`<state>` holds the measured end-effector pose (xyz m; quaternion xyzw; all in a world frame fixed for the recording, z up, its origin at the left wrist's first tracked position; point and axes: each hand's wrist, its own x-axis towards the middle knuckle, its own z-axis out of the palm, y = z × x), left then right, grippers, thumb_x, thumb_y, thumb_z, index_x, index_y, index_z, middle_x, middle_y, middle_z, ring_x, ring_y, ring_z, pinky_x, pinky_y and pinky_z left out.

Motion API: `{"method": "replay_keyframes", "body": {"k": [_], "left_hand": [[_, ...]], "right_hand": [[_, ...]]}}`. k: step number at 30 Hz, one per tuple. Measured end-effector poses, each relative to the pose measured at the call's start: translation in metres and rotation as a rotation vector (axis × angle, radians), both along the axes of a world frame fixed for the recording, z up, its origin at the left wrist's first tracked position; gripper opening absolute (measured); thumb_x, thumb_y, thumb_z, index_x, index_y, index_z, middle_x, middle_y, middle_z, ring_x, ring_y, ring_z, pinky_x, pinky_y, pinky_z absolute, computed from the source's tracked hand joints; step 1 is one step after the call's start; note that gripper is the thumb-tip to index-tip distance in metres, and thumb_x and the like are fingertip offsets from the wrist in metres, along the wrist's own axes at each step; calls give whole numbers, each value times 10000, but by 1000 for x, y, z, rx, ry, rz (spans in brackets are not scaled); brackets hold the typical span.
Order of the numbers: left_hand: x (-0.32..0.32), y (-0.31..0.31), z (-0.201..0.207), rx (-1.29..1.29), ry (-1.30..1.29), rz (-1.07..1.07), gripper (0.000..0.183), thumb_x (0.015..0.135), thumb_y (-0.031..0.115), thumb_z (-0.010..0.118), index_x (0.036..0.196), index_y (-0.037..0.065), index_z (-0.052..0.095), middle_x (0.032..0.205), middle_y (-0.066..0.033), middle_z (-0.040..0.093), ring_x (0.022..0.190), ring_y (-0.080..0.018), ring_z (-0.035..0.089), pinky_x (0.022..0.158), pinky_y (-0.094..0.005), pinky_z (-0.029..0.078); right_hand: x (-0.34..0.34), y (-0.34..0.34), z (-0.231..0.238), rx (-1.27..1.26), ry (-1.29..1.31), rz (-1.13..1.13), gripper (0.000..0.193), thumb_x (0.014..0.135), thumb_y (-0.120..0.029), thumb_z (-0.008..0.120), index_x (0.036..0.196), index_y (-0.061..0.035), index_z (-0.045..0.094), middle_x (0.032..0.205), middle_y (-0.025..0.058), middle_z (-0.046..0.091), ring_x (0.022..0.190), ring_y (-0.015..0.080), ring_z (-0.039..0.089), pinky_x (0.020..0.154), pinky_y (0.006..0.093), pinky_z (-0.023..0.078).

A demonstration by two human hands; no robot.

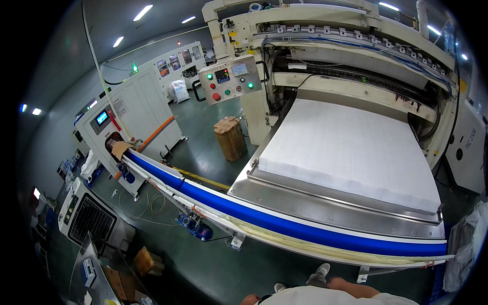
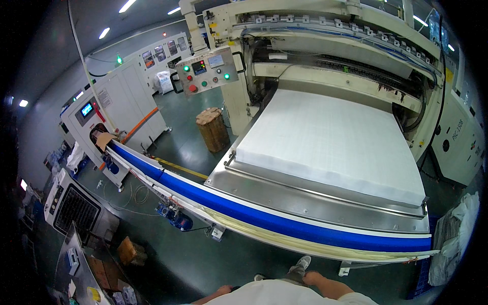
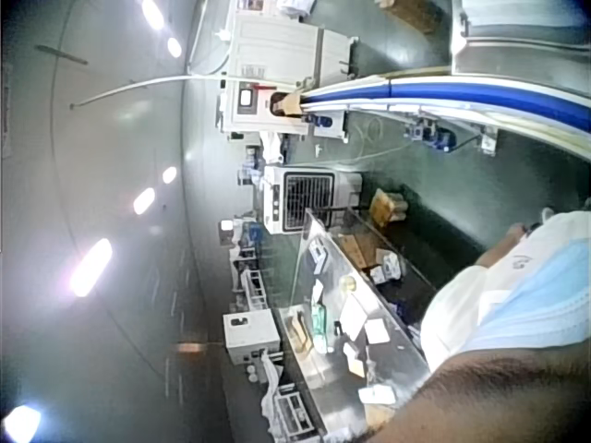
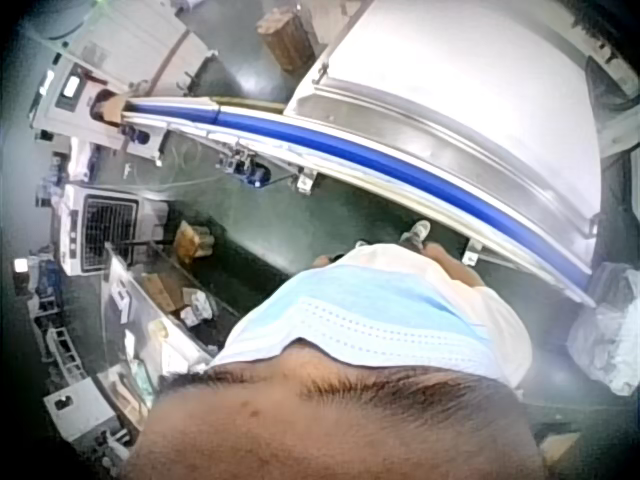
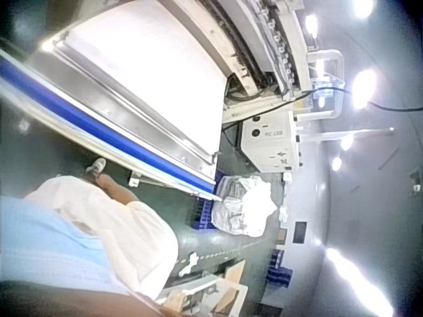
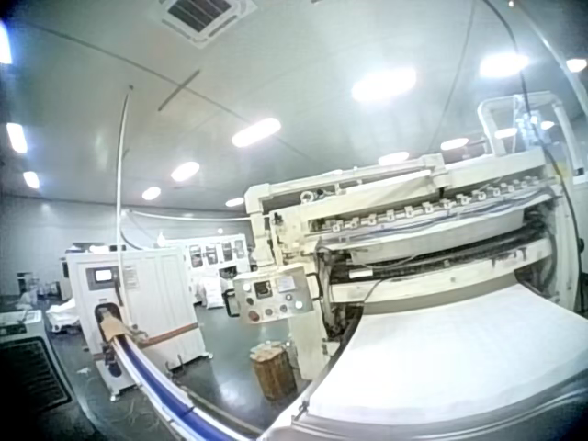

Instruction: The person repeatedly picks up large white paper sheets from a stack on a metal table and places them onto a blue conveyor belt. The person uses both hands to lift and position the sheets, ensuring they are aligned before moving to the next one.

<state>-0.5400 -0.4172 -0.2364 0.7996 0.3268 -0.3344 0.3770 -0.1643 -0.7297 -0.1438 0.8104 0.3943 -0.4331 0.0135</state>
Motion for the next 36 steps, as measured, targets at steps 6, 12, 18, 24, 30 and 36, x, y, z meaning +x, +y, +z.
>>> {"method": "replay_keyframes", "body": {"k": [6, 12, 18, 24, 30, 36], "left_hand": [[6, 2, 0, -25, 1, -36, 450, 770, 320, 553, 1185, 147, 575, 1155, -153, 601, 1066, -347, 568, 906, -451, 450], [5, 0, 2, -33, -17, -87, 434, 776, 319, 546, 1170, 140, 579, 1160, -147, 598, 1076, -345, 562, 905, -451, 448], [-1, 6, -6, -50, -15, -63, 437, 775, 339, 561, 1158, 132, 583, 1170, -139, 595, 1103, -333, 548, 910, -435, 442], [-2, 3, -8, -71, -35, -34, 435, 772, 324, 578, 1156, 118, 581, 1161, -150, 597, 1094, -333, 554, 903, -435, 441], [-6, 3, -10, -56, -26, -24, 422, 780, 353, 575, 1132, 121, 587, 1109, -167, 614, 1066, -343, 565, 884, -436, 448], [-4, 3, -3, -95, -82, -17, 421, 793, 380, 565, 1121, 117, 589, 1104, -168, 614, 1065, -348, 562, 877, -438, 444]], "right_hand": [[3, 0, -4, -11, 18, 8, 427, 802, -395, 452, 952, -49, 652, 1022, 189, 629, 958, 359, 588, 835, 426, 462], [1, 1, -2, -10, 14, 0, 422, 803, -389, 452, 940, -50, 663, 1003, 186, 637, 952, 356, 592, 836, 423, 462], [0, 3, -9, 2, 14, -3, 417, 799, -390, 458, 928, -55, 670, 1006, 179, 639, 952, 350, 595, 836, 418, 464], [-1, 4, -4, -52, 18, -40, 429, 793, -410, 471, 936, -60, 673, 1018, 169, 642, 955, 343, 598, 836, 409, 465], [-2, 9, 0, -86, 70, -66, 405, 785, -348, 501, 1023, -57, 652, 1073, 174, 628, 993, 352, 595, 848, 427, 466], [0, 1, -18, -44, 44, -6, 445, 818, -420, 441, 961, -60, 661, 1016, 160, 643, 971, 339, 592, 848, 421, 457]]}}
